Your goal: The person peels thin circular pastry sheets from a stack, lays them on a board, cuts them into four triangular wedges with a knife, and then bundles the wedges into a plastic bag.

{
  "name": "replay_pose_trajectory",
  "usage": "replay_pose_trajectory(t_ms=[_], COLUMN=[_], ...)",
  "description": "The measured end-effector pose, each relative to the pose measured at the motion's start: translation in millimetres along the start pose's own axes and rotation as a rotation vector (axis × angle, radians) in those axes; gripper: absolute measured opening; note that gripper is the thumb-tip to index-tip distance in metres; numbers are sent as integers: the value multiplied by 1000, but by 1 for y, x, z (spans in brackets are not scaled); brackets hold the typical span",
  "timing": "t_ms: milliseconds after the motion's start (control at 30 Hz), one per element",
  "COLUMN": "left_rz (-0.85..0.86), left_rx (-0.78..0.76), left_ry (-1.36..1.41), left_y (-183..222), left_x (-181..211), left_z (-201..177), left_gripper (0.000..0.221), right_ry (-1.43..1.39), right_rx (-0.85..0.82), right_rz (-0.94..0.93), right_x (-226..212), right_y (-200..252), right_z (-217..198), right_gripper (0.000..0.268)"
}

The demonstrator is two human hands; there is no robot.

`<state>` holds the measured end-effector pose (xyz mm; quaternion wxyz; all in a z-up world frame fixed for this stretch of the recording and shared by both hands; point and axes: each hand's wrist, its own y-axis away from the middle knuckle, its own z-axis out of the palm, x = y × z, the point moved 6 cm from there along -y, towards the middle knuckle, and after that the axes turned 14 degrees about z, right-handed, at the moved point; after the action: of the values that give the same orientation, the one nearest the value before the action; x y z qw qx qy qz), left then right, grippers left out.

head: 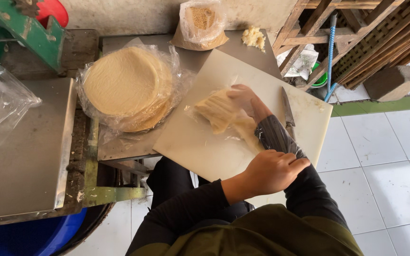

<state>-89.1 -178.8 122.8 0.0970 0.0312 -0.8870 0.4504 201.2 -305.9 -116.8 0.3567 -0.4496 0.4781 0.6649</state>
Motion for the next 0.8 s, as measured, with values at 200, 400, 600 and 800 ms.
replay_pose_trajectory(t_ms=[200, 400, 600, 800], left_rz=[-43, -340, -741, -900], left_rx=[-15, 323, -76, -246], left_ry=[83, 351, -51, 100], left_y=[-1, 17, 75, 119], left_x=[-4, -90, -296, -360], left_z=[-10, -47, -50, 4], left_gripper=[30, 24, 70, 64], right_ry=[667, 1667, 1157, 830], right_rx=[59, 560, 348, 14], right_rz=[-236, 390, 340, 202], right_x=[-55, -84, -103, -103], right_y=[43, 102, 115, 99], right_z=[38, 112, 113, 133], right_gripper=[43, 46, 58, 75])
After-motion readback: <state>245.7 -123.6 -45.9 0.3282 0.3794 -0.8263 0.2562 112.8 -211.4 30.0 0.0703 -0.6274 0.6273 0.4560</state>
